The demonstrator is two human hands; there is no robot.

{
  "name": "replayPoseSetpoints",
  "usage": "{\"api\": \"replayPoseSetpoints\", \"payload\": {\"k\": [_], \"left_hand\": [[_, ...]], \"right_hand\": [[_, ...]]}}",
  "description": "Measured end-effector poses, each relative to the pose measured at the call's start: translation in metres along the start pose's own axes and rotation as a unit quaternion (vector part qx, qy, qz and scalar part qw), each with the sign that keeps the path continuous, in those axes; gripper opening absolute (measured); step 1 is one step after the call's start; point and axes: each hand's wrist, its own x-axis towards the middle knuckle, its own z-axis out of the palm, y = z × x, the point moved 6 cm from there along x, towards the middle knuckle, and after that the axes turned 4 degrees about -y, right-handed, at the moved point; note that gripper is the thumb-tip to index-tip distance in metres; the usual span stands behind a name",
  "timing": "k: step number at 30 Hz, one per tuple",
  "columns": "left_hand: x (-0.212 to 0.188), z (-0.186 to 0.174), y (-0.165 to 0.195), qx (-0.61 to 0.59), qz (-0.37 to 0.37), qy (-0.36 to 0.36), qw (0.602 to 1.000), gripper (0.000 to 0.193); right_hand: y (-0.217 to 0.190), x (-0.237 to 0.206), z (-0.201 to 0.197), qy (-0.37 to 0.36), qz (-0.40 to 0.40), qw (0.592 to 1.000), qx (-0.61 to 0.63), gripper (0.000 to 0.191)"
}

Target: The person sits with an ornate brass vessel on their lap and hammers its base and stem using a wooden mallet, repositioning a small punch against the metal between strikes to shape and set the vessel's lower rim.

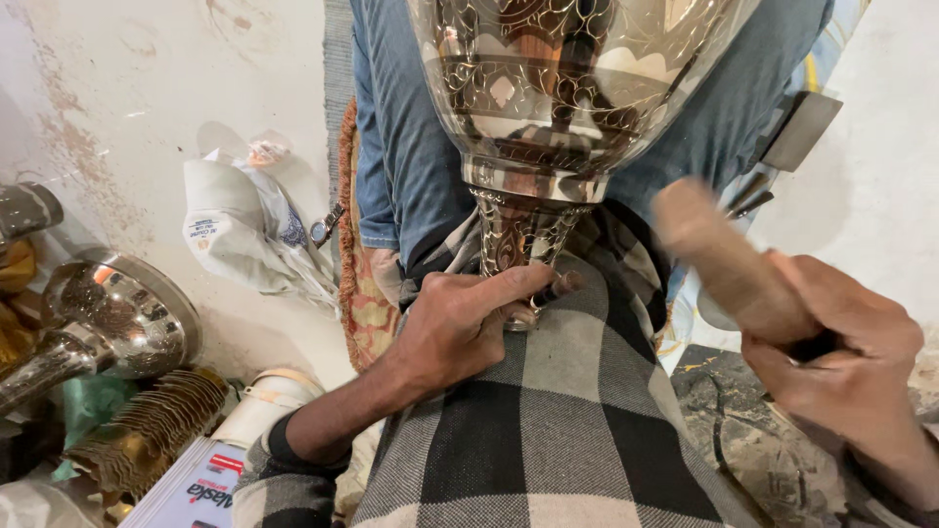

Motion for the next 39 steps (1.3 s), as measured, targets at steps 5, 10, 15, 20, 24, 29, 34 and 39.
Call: {"api": "replayPoseSetpoints", "payload": {"k": [5,10,15,20,24,29,34,39], "left_hand": [[-0.004,-0.004,-0.002,-0.021,-0.007,0.03,0.999,0.047],[-0.006,-0.004,-0.008,-0.038,-0.002,0.015,0.999,0.047],[-0.007,-0.006,-0.012,-0.05,0.027,0.032,0.998,0.048],[-0.009,-0.009,-0.017,-0.064,0.016,0.041,0.997,0.042],[-0.01,-0.011,-0.016,-0.073,0.04,0.033,0.996,0.046],[-0.012,-0.016,-0.02,-0.087,0.026,0.059,0.994,0.041],[-0.012,-0.015,-0.023,-0.073,0.024,0.04,0.996,0.043],[-0.013,-0.016,-0.028,-0.083,0.032,0.042,0.995,0.046]], "right_hand": [[-0.012,0.007,-0.004,0.024,-0.059,0.989,0.133,0.073],[0.005,-0.002,0.004,-0.049,0.071,0.995,-0.057,0.077],[-0.003,0.005,0.003,-0.082,0.022,0.985,-0.151,0.077],[-0.007,0.011,0.007,-0.149,0.06,0.943,-0.292,0.083],[-0.013,0.017,0.004,-0.07,0.039,0.994,-0.068,0.077],[-0.018,0.024,-0.007,-0.052,0.003,0.998,-0.041,0.074],[-0.008,0.021,0.004,-0.2,0.084,0.946,-0.243,0.088],[-0.008,0.025,0.004,-0.181,0.1,0.952,-0.226,0.076]]}}
